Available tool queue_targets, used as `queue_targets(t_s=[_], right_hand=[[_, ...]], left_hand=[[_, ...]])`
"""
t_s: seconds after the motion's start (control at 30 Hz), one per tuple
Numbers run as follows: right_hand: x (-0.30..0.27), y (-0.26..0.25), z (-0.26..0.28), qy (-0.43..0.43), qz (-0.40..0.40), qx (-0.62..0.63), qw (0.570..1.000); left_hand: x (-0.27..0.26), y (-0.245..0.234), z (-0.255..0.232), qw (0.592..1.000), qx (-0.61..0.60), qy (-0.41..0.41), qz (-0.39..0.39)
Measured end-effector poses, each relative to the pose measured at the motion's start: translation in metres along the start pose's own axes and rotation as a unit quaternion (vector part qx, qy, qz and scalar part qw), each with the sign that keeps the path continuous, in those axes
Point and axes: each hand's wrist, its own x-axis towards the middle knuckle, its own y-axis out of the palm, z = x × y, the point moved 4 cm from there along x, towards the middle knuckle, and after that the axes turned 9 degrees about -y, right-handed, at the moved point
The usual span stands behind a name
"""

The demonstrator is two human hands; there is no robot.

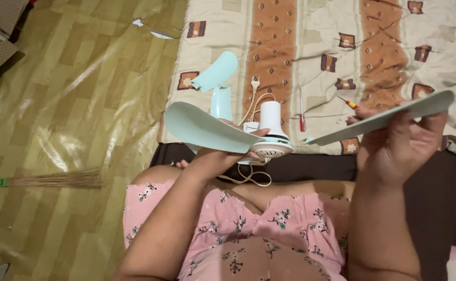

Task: The person sits on a bed and assembles a small electric fan by attaching light blue plastic blades to the white motor housing. They use a screwdriver to tighten the screws securing each blade to the central hub.

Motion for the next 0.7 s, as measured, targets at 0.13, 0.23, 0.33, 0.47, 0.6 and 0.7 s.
queue_targets(t_s=[0.13,0.23,0.33,0.47,0.6,0.7], right_hand=[[-0.017,-0.002,-0.004,-0.025,-0.070,0.039,0.996],[-0.032,0.001,-0.015,-0.015,-0.099,0.081,0.992],[-0.040,0.003,-0.021,0.011,-0.122,0.097,0.988],[-0.041,0.006,-0.025,0.023,-0.093,0.089,0.991],[-0.040,0.008,-0.028,0.022,-0.078,0.085,0.993],[-0.036,0.005,-0.029,0.028,-0.064,0.087,0.994]], left_hand=[[-0.004,-0.001,-0.008,0.996,0.050,0.068,-0.026],[-0.004,0.002,-0.008,0.989,0.127,0.067,-0.028],[-0.005,0.002,-0.008,0.987,0.140,0.078,-0.032],[-0.007,0.003,-0.007,0.988,0.128,0.081,-0.038],[-0.006,0.003,-0.003,0.991,0.123,0.054,-0.024],[-0.007,0.004,-0.003,0.990,0.126,0.059,-0.017]])
